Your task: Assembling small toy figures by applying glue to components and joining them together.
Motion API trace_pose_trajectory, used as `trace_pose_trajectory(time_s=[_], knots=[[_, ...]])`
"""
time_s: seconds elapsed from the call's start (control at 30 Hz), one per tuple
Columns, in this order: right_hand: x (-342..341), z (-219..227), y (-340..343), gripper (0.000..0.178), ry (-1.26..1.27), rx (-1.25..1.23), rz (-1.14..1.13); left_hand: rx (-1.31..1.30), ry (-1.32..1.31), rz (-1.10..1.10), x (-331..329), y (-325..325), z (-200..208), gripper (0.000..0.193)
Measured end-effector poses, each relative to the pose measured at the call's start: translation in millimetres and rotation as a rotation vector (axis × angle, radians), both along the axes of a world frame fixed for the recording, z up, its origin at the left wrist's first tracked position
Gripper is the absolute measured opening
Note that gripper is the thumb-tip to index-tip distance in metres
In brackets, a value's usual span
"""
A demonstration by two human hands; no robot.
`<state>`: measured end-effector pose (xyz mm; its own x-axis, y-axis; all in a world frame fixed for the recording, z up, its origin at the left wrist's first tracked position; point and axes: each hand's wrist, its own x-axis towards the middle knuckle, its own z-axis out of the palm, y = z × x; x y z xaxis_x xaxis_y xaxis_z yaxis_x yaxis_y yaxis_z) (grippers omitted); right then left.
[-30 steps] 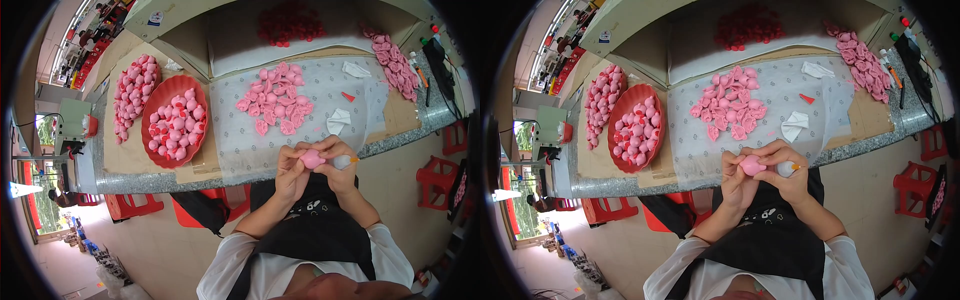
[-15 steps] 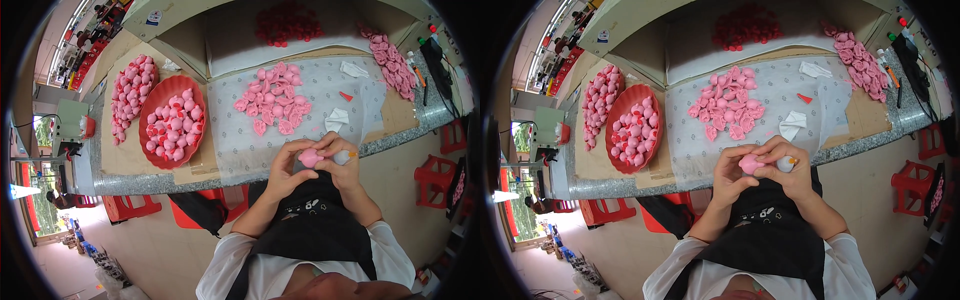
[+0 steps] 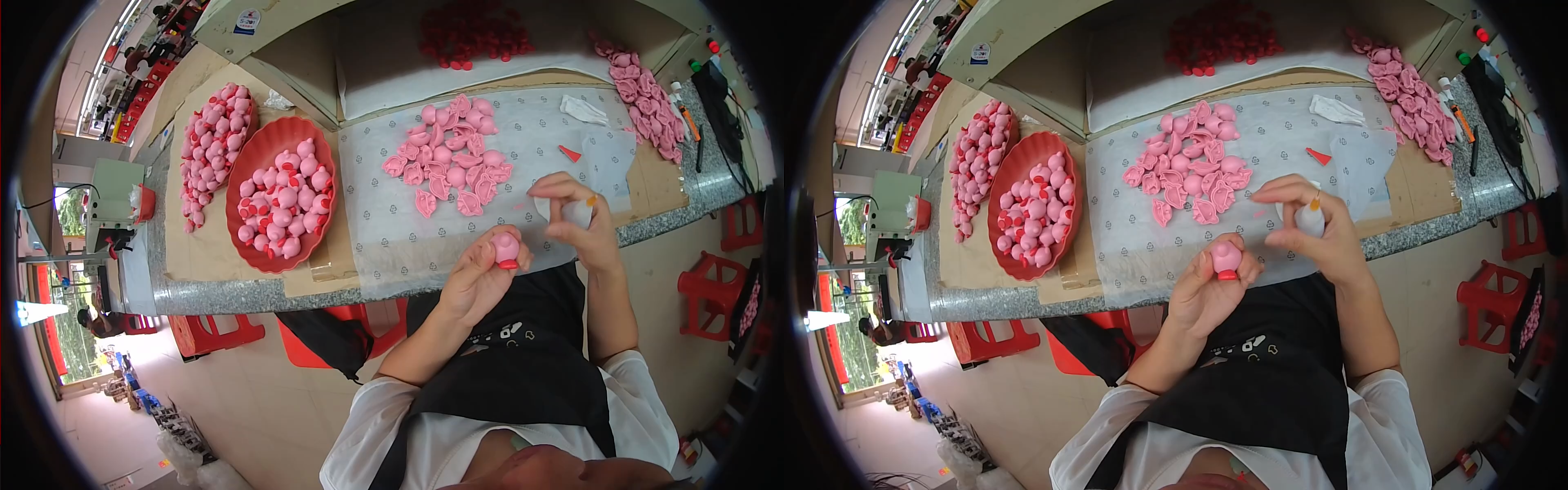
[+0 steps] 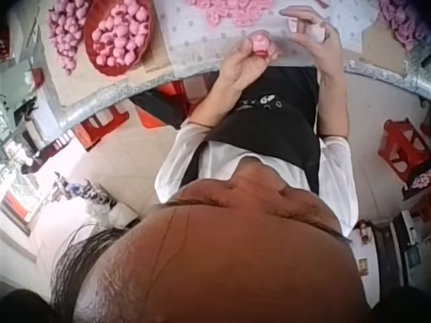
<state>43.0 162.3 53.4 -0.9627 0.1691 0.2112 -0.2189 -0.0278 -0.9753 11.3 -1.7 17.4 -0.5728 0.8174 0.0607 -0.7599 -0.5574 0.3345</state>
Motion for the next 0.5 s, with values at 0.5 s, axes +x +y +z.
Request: trace_pose_trajectory(time_s=[0.5], knots=[[4.1, -17.8, 6.6, 0.018, -0.368, 0.988, -0.425, -0.099, -0.069, 0.148, -9.3, 2.5, -17.4, 0.037]])
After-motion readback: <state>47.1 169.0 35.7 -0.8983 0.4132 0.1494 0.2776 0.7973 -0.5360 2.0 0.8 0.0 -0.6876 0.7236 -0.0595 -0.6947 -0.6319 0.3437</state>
